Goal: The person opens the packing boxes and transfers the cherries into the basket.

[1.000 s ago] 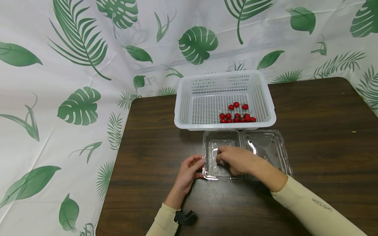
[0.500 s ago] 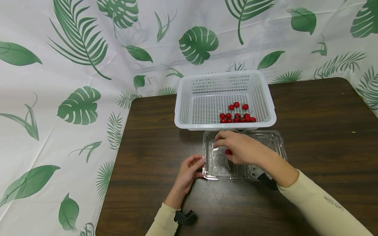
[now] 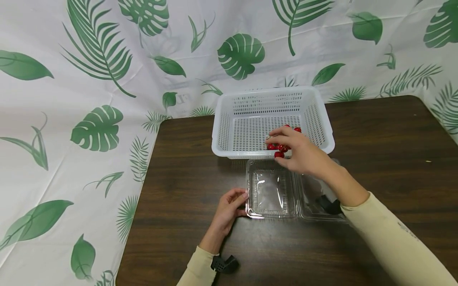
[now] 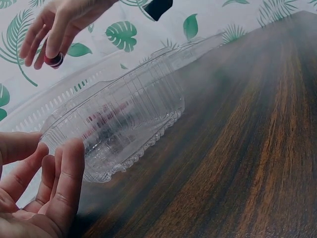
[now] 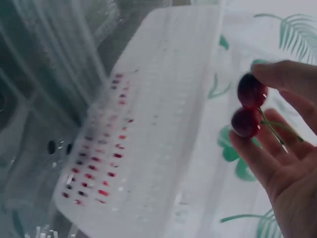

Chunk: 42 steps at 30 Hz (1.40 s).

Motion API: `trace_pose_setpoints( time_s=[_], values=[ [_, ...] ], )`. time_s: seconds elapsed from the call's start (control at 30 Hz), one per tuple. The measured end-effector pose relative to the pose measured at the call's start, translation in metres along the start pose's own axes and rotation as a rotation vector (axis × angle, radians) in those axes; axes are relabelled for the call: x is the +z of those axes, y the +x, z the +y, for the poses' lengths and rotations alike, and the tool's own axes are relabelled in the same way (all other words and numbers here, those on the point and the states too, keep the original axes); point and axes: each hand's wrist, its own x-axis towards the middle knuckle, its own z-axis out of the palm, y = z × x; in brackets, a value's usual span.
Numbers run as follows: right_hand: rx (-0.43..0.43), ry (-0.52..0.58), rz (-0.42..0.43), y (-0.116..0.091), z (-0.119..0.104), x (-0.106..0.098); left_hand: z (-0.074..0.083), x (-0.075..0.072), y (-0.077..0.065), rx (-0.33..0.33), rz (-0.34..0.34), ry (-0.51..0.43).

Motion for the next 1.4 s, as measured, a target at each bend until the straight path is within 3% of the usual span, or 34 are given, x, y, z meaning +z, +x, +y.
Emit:
trace_pose_setpoints(
  time_s=[0.3, 0.53, 1.07, 1.4],
  values=[
    [0.227, 0.093, 0.180, 0.000, 0.028, 0.003, -0.001, 0.000, 0.000, 0.000, -0.002, -0.004],
    [0.318, 0.124, 0.262, -0.004, 0.045, 0.008, 0.000, 0.000, 0.000, 0.002, -0.001, -0.003],
    [0.458, 0.037, 0.209, -0.012, 0.060, 0.010, 0.001, 0.001, -0.001, -0.002, 0.002, 0.002],
    [0.445, 0.048, 0.223, -0.019, 0.054, 0.003, 0.000, 0.000, 0.000, -0.005, 0.005, 0.001]
  ],
)
